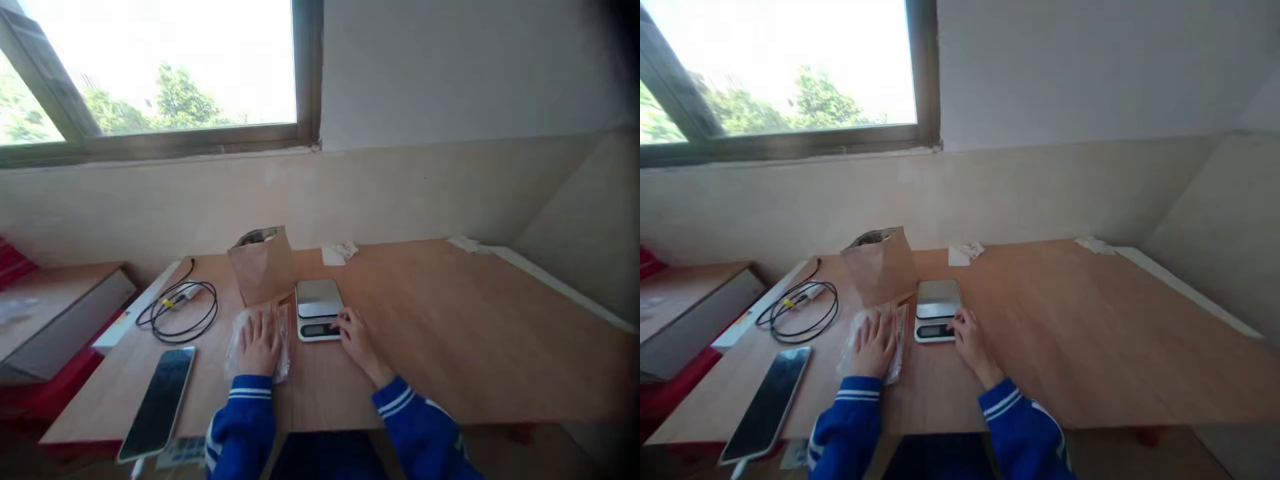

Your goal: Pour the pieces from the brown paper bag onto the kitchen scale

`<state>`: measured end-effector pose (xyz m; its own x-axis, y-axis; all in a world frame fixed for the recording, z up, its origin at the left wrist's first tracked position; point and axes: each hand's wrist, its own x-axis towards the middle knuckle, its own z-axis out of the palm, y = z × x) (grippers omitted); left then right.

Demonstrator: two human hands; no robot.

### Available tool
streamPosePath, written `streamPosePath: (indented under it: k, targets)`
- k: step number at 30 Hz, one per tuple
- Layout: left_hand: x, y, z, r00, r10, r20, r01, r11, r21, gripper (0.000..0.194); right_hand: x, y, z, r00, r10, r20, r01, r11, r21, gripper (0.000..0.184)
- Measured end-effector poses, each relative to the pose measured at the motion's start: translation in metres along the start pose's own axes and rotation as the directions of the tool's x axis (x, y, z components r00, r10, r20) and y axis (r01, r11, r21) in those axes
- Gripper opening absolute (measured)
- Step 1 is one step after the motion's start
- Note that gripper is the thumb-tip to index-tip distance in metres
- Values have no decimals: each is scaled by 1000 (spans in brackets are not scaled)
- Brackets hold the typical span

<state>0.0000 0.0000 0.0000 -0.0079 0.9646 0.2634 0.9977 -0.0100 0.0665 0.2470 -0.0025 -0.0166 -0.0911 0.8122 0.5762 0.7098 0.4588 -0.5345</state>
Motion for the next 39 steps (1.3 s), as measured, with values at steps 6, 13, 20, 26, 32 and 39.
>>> streamPosePath:
  k: [6,13,20,26,32,39]
  targets:
    - [-2,2,-4,1000,11,-24,-11,1000,1,52,1,-15,-4,999,-4,50,12,986,-167,32]
    - [-1,3,-5,999,9,-43,-10,1000,-18,50,3,-19,-5,997,32,65,-14,964,-264,32]
    - [-1,1,0,997,24,-78,-25,1000,-13,49,0,7,-8,951,189,-245,-194,981,2,26]
    - [-3,0,2,981,-7,-193,-1,999,-42,44,-3,30,-4,800,460,-384,-432,887,163,18]
    - [-7,8,-12,969,-156,-192,143,987,-79,46,-4,38,0,789,485,-377,-448,874,189,18]
    - [6,-1,-33,998,55,-10,-55,998,8,46,-3,40,1,794,495,-354,-456,869,193,20]
